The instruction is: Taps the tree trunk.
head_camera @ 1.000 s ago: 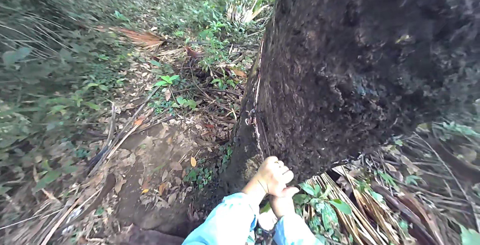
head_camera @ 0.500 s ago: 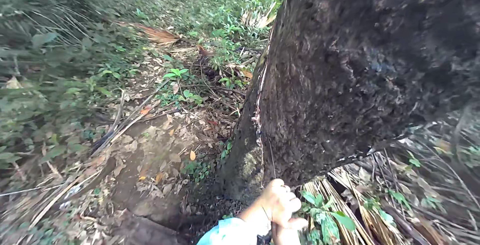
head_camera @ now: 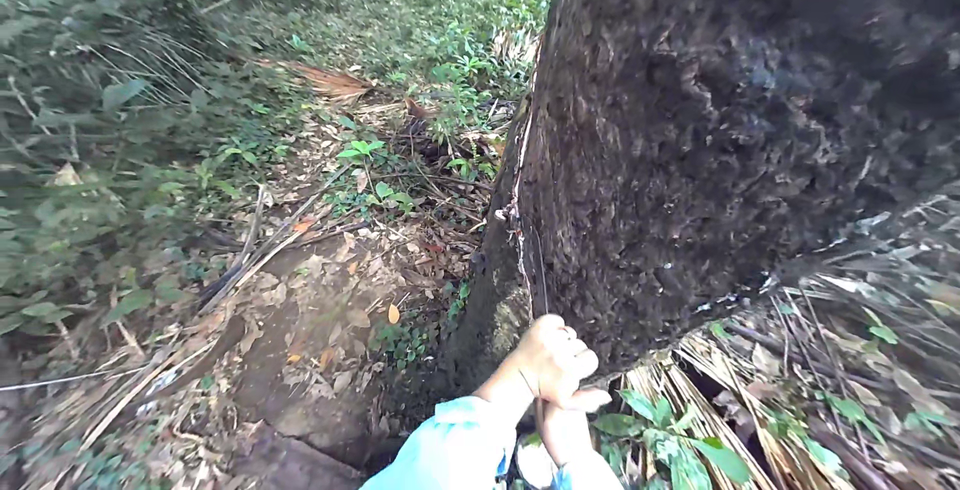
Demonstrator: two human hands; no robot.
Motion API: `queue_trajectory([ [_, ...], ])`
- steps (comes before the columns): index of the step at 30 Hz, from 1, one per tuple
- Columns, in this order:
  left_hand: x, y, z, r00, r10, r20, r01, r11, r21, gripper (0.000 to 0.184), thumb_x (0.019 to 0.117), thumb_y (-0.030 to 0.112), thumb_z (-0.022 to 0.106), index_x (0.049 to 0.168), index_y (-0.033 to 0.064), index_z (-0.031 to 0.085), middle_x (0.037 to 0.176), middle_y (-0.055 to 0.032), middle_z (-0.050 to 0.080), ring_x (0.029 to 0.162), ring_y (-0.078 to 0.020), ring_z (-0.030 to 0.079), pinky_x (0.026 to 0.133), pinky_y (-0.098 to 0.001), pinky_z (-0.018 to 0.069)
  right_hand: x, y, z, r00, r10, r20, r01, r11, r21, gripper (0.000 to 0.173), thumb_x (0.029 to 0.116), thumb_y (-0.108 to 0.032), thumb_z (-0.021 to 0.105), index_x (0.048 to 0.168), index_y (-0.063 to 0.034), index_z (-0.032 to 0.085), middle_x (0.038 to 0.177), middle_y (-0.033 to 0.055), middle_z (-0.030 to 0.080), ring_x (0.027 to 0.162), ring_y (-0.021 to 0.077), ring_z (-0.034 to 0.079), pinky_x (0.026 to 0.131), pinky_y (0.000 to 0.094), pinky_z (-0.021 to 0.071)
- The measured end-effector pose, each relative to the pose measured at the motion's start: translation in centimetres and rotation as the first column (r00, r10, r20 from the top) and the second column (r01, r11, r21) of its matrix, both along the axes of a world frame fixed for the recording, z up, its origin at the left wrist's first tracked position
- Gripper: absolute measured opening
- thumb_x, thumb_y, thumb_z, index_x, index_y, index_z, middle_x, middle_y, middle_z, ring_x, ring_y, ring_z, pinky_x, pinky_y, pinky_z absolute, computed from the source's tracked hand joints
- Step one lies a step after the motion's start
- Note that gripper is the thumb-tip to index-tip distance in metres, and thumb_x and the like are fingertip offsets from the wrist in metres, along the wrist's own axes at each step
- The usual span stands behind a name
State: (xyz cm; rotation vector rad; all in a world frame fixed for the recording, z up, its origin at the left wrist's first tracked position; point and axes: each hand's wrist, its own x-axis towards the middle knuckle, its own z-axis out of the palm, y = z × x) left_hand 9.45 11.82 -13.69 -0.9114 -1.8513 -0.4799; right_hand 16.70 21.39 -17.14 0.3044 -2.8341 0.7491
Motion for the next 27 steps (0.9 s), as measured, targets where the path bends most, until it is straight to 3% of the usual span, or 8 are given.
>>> queue_trajectory([
  [2,0.4,0.7,-1.0,1.000,0.019,-0.017,-0.019,0.999,0.026,0.059,0.0970,0.059,0.036,0.060,0.0159,0.054,0.052,-0.0013,0.052,0.054,-0.0208,0.055,0.072,-0.0371,0.0466,0.3,0.7,-1.2,1.000,0.005,-0.028,-0.005,1.000,0.003,0.025,0.0900,-0.002,0.063,0.109,0.0120,0.071,0.106,0.0317,0.072,0.100,0.0488,0.072,0.088,0.0640,0.0548],
  [6,-0.2,0.6,0.1,0.998,-0.034,-0.051,0.036,0.999,0.035,0.062,0.0990,0.057,0.031,0.059,0.0149,0.052,0.049,-0.0018,0.049,0.049,-0.0205,0.052,0.068,-0.0375,0.0455,-0.3,0.9,-0.8,0.978,0.037,-0.205,-0.048,0.998,-0.046,0.021,0.0872,-0.001,0.062,0.102,0.0097,0.072,0.099,0.0277,0.073,0.093,0.0438,0.074,0.081,0.0585,0.0590],
  [11,2.0,3.6,-4.1,0.999,0.000,-0.032,0.003,0.997,0.073,0.061,0.0968,0.060,0.036,0.058,0.0161,0.051,0.049,-0.0006,0.048,0.049,-0.0198,0.051,0.065,-0.0366,0.0444,2.0,4.2,-3.9,0.991,0.076,-0.110,-0.078,0.997,-0.009,0.024,0.0886,-0.003,0.064,0.104,0.0132,0.071,0.099,0.0314,0.072,0.093,0.0484,0.073,0.084,0.0632,0.0562],
  [14,1.3,3.2,-3.1,1.000,-0.002,-0.031,0.004,0.997,0.077,0.066,0.0987,0.062,0.031,0.057,0.0154,0.052,0.050,-0.0022,0.051,0.051,-0.0214,0.054,0.070,-0.0390,0.0460,0.5,4.3,-4.0,0.965,0.126,-0.228,-0.135,0.991,-0.023,0.022,0.0851,-0.006,0.063,0.097,0.0111,0.072,0.091,0.0280,0.072,0.084,0.0439,0.074,0.076,0.0587,0.0589],
  [17,-0.9,2.3,-2.4,0.994,0.030,-0.106,-0.025,0.998,0.049,0.066,0.0997,0.059,0.029,0.058,0.0139,0.052,0.049,-0.0036,0.051,0.050,-0.0224,0.055,0.071,-0.0401,0.0471,-2.4,3.4,-4.0,0.951,0.153,-0.269,-0.166,0.986,-0.027,0.021,0.0901,-0.004,0.062,0.103,0.0107,0.071,0.098,0.0287,0.072,0.088,0.0438,0.074,0.077,0.0588,0.0599],
  [21,-0.4,3.6,-6.5,0.982,0.070,-0.178,-0.071,0.997,-0.004,0.068,0.0981,0.066,0.026,0.058,0.0161,0.051,0.050,-0.0018,0.049,0.051,-0.0210,0.052,0.069,-0.0381,0.0454,-2.4,4.9,-8.8,0.921,0.163,-0.353,-0.164,0.986,0.027,0.020,0.0882,-0.005,0.063,0.099,0.0089,0.073,0.096,0.0277,0.073,0.086,0.0440,0.074,0.074,0.0586,0.0598],
  [25,-1.5,3.5,-5.4,0.987,0.025,-0.158,-0.021,0.999,0.028,0.072,0.0990,0.063,0.026,0.057,0.0110,0.055,0.052,-0.0067,0.055,0.052,-0.0256,0.059,0.068,-0.0448,0.0499,-3.8,5.0,-6.7,0.963,0.181,-0.202,-0.182,0.983,0.015,0.023,0.0968,-0.006,0.058,0.110,0.0099,0.069,0.102,0.0299,0.072,0.097,0.0459,0.072,0.085,0.0601,0.0574],
  [27,-2.6,4.0,-6.7,0.975,0.030,-0.222,-0.019,0.998,0.052,0.070,0.0991,0.060,0.025,0.058,0.0117,0.054,0.050,-0.0052,0.052,0.050,-0.0236,0.055,0.068,-0.0426,0.0467,-4.8,5.3,-7.8,0.952,0.177,-0.250,-0.180,0.984,0.008,0.023,0.0986,-0.007,0.057,0.111,0.0091,0.068,0.100,0.0288,0.072,0.094,0.0457,0.073,0.082,0.0600,0.0579],
])
